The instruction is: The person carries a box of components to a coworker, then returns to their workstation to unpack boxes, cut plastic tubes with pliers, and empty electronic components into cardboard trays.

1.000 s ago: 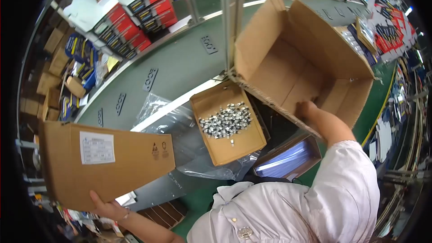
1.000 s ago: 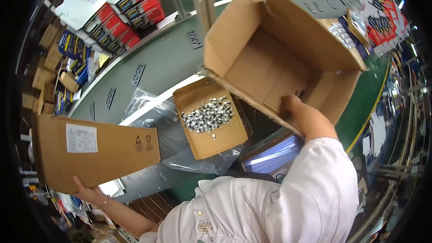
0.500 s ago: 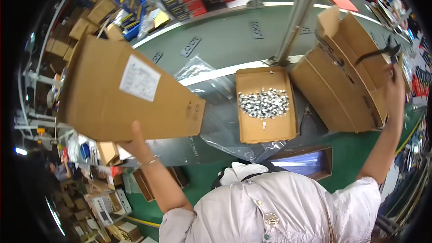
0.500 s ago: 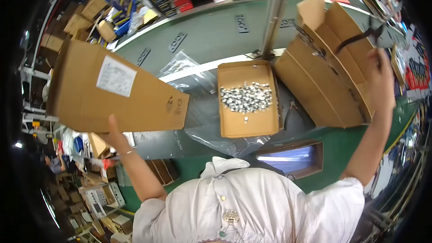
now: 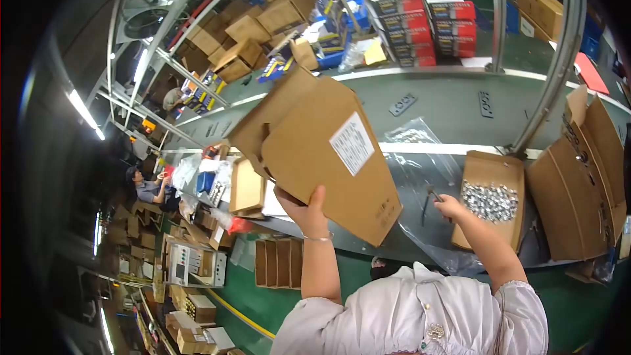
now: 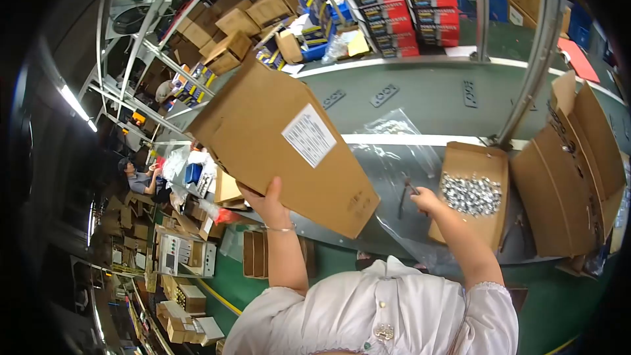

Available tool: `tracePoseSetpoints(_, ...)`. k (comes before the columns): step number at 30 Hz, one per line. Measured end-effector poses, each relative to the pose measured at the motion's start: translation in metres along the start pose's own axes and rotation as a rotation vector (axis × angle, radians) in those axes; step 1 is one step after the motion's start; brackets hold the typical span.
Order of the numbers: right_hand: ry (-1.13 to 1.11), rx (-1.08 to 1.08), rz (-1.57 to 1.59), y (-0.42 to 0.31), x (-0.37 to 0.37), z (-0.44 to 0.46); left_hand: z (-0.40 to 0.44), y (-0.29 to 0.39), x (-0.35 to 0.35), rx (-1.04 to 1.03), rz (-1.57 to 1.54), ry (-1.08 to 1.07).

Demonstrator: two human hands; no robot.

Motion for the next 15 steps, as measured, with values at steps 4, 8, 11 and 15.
tracePoseSetpoints(4,0.415,0.654,-0.471,-0.116,0.019,-0.049,0.006,-0.003,0.015,0.025,-0.05,-0.094)
tracePoseSetpoints(8,0.308,1.434,-0.401,-0.304,-0.077,-0.224,0.037,-0.039,0.045,-0.018,0.042,-0.317)
tracePoseSetpoints(11,0.207,1.67,-0.755,-0.355,-0.161,-0.302,0.038,-0.078,0.063,-0.06,0.105,-0.483)
tracePoseSetpoints(15,0.19,1.67,-0.836,-0.344,-0.21,-0.274,0.06,-0.056,0.045,-0.232,-0.187,-0.426)
Point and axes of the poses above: each hand's wrist, its own z-axis towards the middle knuckle, its own x-axis out of the back of the hand, y = z × x, the point moved 7 cm from there along z, towards the middle knuckle, and after that the axes turned 11 degrees about z, right-handed, at the moved point
